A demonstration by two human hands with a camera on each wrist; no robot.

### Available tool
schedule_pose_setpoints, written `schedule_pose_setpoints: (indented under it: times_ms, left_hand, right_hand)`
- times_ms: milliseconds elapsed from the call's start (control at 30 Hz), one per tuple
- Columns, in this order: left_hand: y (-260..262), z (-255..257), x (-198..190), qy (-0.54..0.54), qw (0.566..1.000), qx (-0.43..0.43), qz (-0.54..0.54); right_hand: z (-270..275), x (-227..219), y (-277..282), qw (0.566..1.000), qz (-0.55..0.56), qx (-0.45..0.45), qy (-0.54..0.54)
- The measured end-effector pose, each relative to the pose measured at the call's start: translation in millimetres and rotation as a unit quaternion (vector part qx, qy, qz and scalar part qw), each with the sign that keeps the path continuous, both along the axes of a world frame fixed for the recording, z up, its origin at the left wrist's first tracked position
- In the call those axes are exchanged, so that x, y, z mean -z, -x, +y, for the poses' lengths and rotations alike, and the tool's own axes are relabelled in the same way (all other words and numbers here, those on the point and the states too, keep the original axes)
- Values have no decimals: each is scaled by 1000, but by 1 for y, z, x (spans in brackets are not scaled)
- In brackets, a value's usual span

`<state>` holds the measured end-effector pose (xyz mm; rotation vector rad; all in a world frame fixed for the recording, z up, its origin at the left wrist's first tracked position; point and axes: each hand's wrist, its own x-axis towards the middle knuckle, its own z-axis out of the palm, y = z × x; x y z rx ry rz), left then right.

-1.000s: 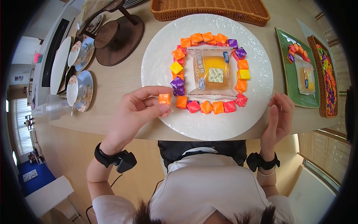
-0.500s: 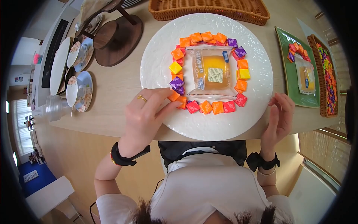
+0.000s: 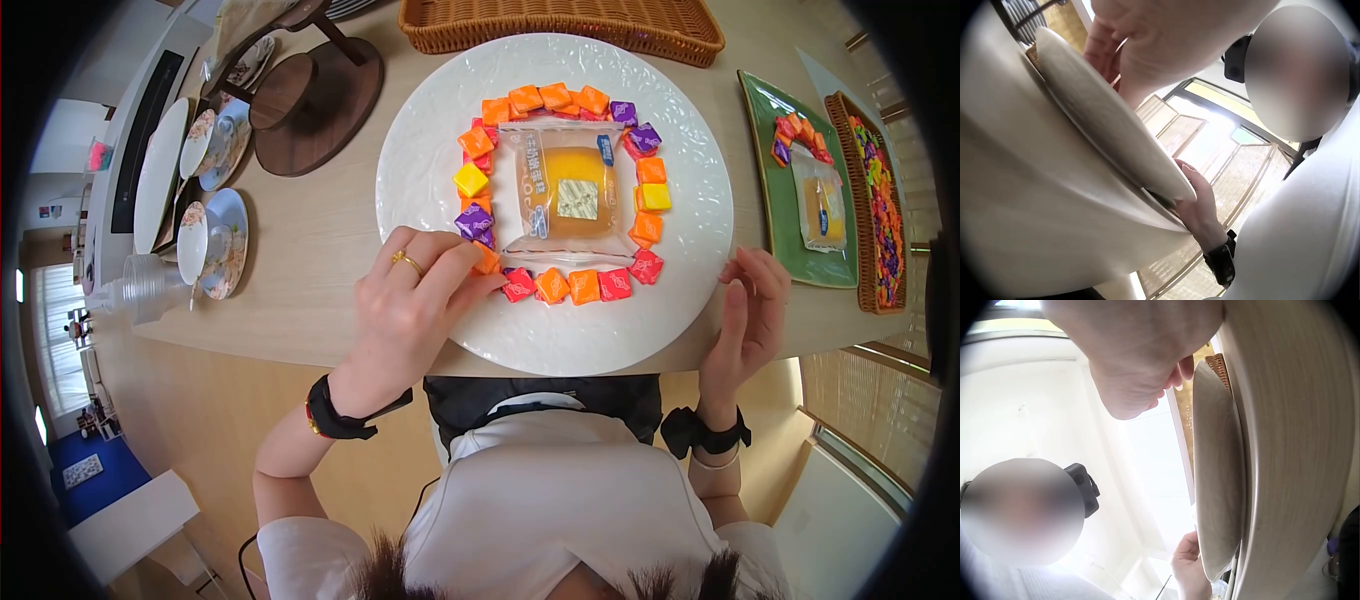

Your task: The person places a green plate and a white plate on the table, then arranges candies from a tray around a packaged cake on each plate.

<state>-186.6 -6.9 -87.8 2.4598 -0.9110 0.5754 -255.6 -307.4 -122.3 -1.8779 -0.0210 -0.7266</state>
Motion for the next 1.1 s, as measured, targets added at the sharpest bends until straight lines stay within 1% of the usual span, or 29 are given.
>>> schedule_pose_setpoints:
  times_ms: [67, 167, 300, 467, 533, 567, 633, 667, 733, 767, 800, 833, 867, 900, 967, 1000, 1067, 1100]
  left_hand:
    - [2, -1, -1, 12, 999, -12, 42]
    - [0, 1, 1, 15, 1000, -2, 22]
    - [4, 1, -3, 22, 999, 0, 36]
    - [6, 4, -1, 1, 1000, 6, 27]
    - [9, 5, -5, 12, 999, -3, 41]
    - [10, 5, -8, 21, 998, -13, 57]
    - [7, 10, -21, 32, 998, -19, 56]
    - [5, 15, -29, 41, 997, -28, 62]
    - [-5, 23, -57, 52, 997, -41, 38]
    - [-11, 24, -76, 59, 997, -41, 19]
    - [-18, 26, -91, 78, 996, -35, -4]
    - [-25, 26, -103, 79, 995, -29, -51]
    - [-25, 24, -113, 112, 991, -60, -31]
    - [-29, 23, -119, 127, 990, -63, -27]
    - [-40, 20, -123, 144, 987, -61, -25]
    - [-46, 17, -125, 144, 988, -53, -6]
    - [-50, 15, -126, 146, 988, -39, 12]
    - [-51, 15, -126, 131, 990, -39, 27]
  right_hand:
    - [0, 0, 0, 1000, -1, 0, 0]
    - [0, 0, 0, 1000, -2, 1, 0]
    - [0, 1, 0, 1000, -2, 1, 2]
    - [0, -1, 0, 1000, -5, 1, 1]
    - [-2, -4, 1, 1000, -3, -5, 26]
    - [-3, -11, 1, 1000, -8, -1, 28]
    - [-7, -43, 1, 988, 45, -44, 138]
    - [-7, -65, -2, 989, 40, -38, 140]
    - [-5, -120, -13, 952, 31, -98, 288]
    - [-6, -143, -19, 935, 21, -108, 336]
    - [-6, -159, -30, 924, 23, -108, 367]
    - [-6, -175, -40, 911, 24, -108, 398]
    - [-6, -180, -60, 913, 36, -106, 392]
    - [-6, -184, -80, 916, 48, -103, 385]
    - [-7, -184, -114, 900, 51, -110, 418]
    - [-7, -184, -132, 892, 51, -113, 435]
    - [-28, -157, -208, 865, 105, -109, 479]
    - [-43, -141, -248, 841, 149, -106, 509]
